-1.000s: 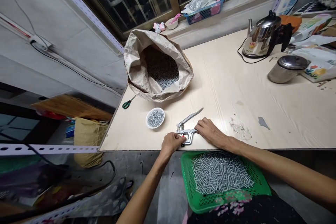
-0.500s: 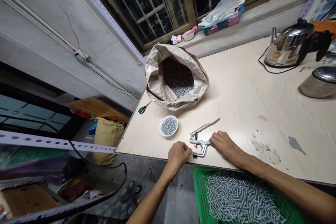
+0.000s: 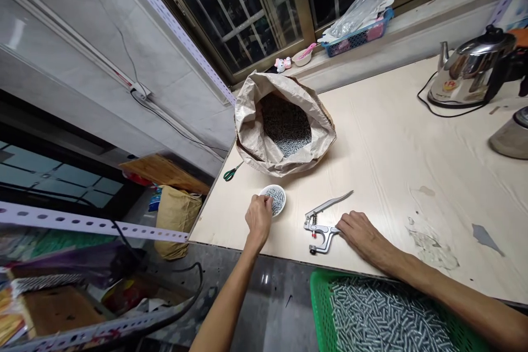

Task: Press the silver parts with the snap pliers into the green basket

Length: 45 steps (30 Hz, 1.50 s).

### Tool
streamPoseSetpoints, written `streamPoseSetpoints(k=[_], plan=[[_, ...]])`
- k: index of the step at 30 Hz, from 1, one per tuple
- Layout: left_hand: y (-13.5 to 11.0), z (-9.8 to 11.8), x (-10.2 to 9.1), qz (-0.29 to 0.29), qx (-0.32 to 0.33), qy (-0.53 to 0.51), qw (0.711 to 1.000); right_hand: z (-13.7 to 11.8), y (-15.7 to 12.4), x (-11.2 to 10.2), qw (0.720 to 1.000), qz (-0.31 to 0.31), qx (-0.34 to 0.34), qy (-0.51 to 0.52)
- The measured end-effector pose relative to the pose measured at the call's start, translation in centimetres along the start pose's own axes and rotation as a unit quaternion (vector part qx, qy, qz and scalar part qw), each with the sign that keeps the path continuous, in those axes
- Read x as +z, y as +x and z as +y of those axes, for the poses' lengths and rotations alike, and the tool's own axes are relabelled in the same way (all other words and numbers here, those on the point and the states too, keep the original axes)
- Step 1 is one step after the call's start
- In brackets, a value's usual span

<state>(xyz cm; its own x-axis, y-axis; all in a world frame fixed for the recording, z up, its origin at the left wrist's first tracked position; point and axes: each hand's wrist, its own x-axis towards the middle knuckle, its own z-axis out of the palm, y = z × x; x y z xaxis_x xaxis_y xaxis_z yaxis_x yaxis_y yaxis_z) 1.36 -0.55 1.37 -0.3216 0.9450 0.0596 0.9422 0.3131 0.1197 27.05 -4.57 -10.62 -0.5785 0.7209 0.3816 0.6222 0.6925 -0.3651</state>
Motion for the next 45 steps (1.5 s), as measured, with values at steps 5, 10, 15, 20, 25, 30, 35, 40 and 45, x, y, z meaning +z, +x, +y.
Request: streamPoseSetpoints(k=[5, 10, 15, 20, 25, 30, 35, 40, 45], plan=[[2.3, -0.1, 1.6, 0.007, -0.047, 0.017, 0.999, -0.1, 0.1, 0.1, 1.000, 0.005, 0.000, -0.015], [2.8, 0.1, 2.4, -0.016, -0.068, -0.005, 0.998, -0.3, 0.2, -0.4, 1.000, 0.008, 0.000, -0.009], [3.2, -0.2, 2.2, -0.038, -0.085, -0.052, 0.994, -0.2, 0.2, -0.3, 1.000, 0.027, -0.004, 0.005], [0.1, 0.0, 1.2, 0.001, 0.026, -0.097, 0.995, -0.1, 0.2, 0.0, 1.000, 0.030, -0.006, -0.002], [-4.5, -0.1, 2.3, -0.116, 0.194, -0.076, 0.971, 0.0, 0.4, -0.2, 0.999, 0.031, -0.007, -0.032], [-5.5, -1.3, 4.9, -0.142, 0.216, -0.111, 0.959, 0.0, 0.4, -0.3, 0.998, 0.035, -0.009, -0.044], [-6.0, -1.9, 5.9, -0.101, 0.228, -0.108, 0.962, 0.0, 0.4, -0.5, 0.999, 0.031, -0.011, -0.043], [-7.4, -2.0, 6.1, -0.057, 0.221, -0.046, 0.973, -0.1, 0.5, -0.9, 0.999, 0.019, -0.006, -0.043], [-8.4, -2.1, 6.0, -0.034, 0.197, 0.021, 0.980, 0.0, 0.5, -0.8, 0.999, 0.016, -0.009, -0.044]])
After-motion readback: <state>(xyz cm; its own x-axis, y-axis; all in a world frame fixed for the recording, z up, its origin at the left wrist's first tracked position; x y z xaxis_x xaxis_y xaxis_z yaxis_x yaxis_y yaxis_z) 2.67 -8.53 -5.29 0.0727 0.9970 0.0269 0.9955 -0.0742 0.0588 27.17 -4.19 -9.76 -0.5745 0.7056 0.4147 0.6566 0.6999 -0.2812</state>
